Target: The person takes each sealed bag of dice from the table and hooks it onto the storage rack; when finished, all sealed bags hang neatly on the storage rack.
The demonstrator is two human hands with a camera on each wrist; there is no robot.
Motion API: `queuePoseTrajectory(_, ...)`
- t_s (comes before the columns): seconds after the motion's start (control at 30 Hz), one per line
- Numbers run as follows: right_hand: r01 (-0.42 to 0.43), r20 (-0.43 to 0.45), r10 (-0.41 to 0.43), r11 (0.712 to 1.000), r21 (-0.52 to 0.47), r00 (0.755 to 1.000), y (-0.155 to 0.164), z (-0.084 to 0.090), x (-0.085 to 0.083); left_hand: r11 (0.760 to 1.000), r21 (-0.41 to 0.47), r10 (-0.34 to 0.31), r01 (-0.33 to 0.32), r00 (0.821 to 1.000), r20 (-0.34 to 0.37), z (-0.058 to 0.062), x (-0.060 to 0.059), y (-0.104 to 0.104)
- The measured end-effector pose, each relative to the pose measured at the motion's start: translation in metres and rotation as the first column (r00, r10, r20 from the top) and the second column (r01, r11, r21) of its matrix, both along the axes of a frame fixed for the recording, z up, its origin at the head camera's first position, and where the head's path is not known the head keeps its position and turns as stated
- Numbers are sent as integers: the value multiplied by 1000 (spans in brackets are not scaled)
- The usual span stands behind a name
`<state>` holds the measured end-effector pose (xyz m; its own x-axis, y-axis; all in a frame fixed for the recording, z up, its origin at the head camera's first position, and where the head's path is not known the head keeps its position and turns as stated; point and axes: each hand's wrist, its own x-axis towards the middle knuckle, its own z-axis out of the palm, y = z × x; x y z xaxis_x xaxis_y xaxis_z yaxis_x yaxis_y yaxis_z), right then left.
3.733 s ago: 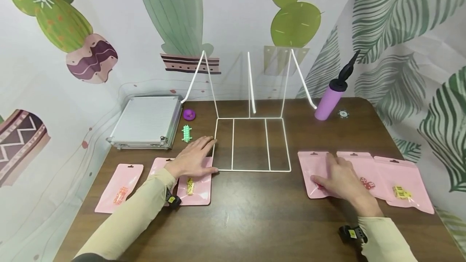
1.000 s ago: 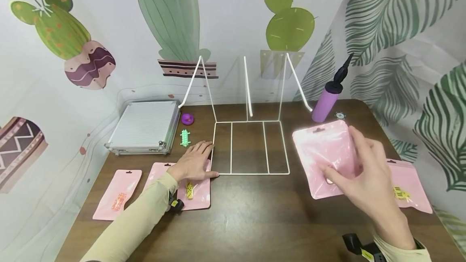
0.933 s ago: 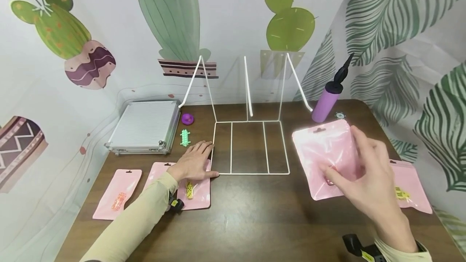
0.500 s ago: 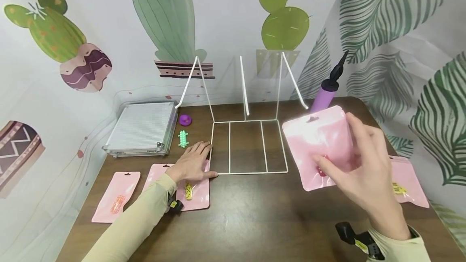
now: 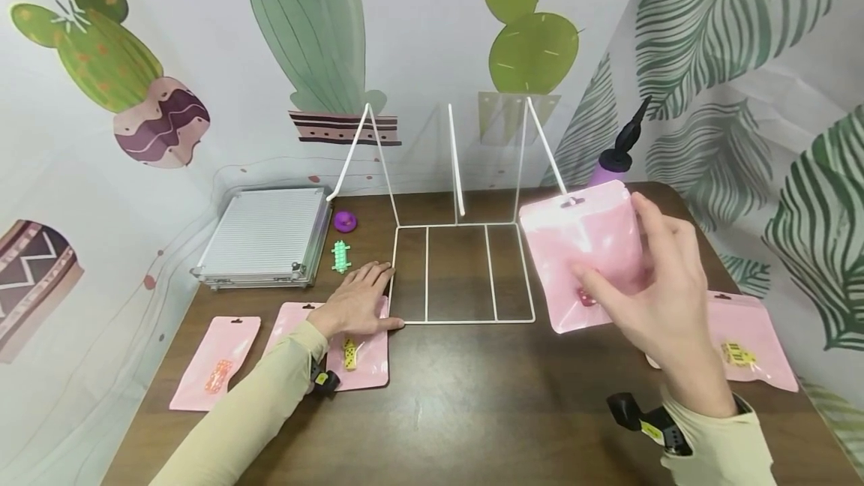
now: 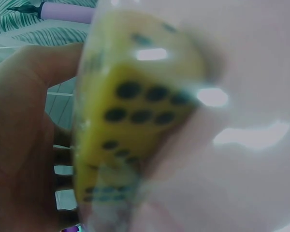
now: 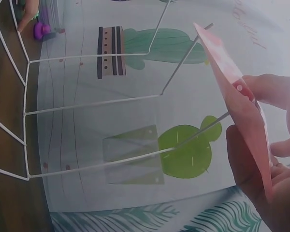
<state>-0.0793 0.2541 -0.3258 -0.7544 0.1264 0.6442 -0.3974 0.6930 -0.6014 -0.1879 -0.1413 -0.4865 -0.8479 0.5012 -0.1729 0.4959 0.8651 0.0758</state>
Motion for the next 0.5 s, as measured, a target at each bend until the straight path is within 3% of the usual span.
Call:
queuePoseTrajectory(0.3, 32, 7, -32, 999, 13, 999, -9, 2, 0, 1000, -4, -1, 1, 1000, -3, -2, -1, -1)
queuePoseTrajectory(0.5, 14, 34, -13, 1000, -4, 999, -4, -5, -5, 1000, -8, -1, 1, 1000, 0, -2, -1, -1)
